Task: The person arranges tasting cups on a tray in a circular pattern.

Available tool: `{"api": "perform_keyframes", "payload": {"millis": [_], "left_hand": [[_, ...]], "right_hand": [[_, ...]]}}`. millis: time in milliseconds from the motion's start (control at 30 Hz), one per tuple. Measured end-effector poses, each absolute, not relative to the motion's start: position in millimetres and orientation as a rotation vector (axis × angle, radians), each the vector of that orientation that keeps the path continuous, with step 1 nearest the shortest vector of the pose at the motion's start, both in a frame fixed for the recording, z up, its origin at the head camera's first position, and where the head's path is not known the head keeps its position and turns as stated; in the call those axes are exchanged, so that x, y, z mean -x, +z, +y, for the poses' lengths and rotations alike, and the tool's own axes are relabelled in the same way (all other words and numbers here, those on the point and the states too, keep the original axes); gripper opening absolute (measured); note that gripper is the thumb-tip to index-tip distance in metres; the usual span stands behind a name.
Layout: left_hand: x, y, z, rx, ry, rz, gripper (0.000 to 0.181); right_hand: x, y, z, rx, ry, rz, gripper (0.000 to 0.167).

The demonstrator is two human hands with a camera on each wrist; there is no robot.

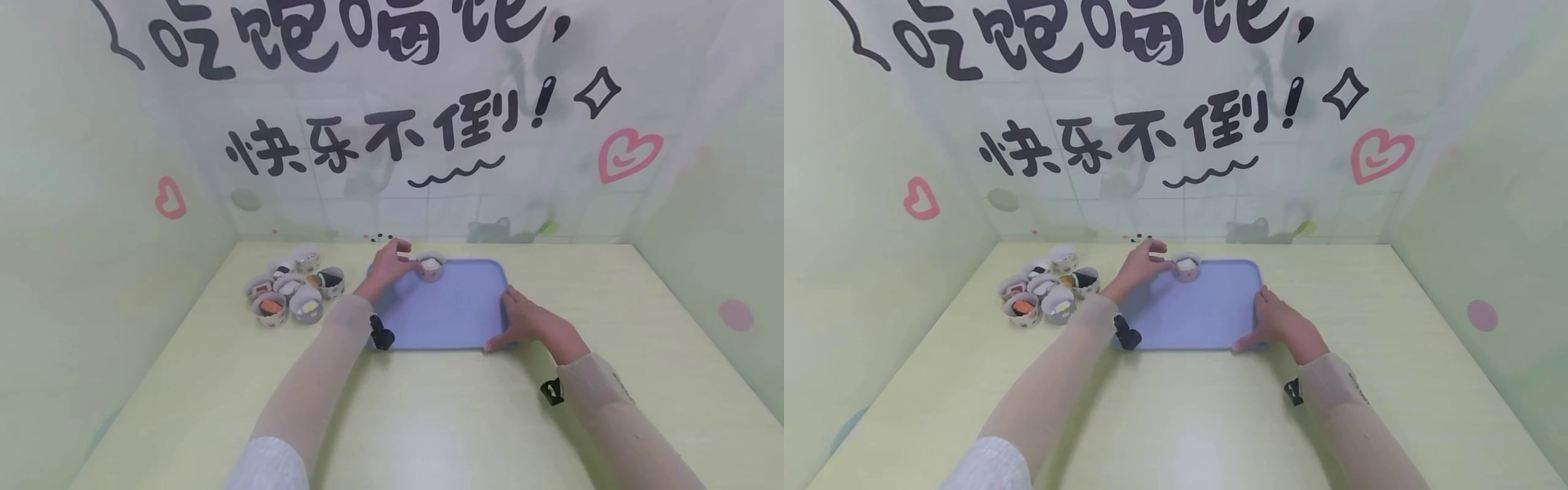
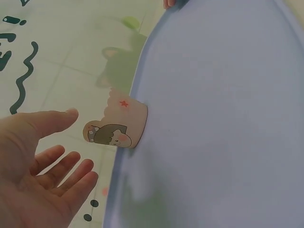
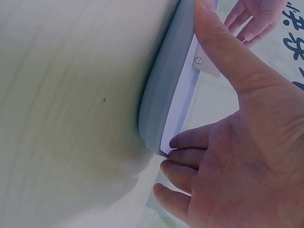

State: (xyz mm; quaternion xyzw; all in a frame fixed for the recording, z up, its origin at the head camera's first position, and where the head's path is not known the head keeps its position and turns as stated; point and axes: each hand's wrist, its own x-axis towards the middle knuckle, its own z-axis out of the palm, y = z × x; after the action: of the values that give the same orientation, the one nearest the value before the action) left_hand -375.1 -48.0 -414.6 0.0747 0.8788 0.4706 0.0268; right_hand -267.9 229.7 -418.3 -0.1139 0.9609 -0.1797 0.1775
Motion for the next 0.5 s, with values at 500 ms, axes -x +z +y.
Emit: {"api": "perform_keyframes", "payload": {"millis": [500], "left_hand": [[366,-397,-61,-0.238,1.522,2.731,0.053]], "right_hand": [[270,-420,230,0.301,-0.516,2.706,0.136]]}}
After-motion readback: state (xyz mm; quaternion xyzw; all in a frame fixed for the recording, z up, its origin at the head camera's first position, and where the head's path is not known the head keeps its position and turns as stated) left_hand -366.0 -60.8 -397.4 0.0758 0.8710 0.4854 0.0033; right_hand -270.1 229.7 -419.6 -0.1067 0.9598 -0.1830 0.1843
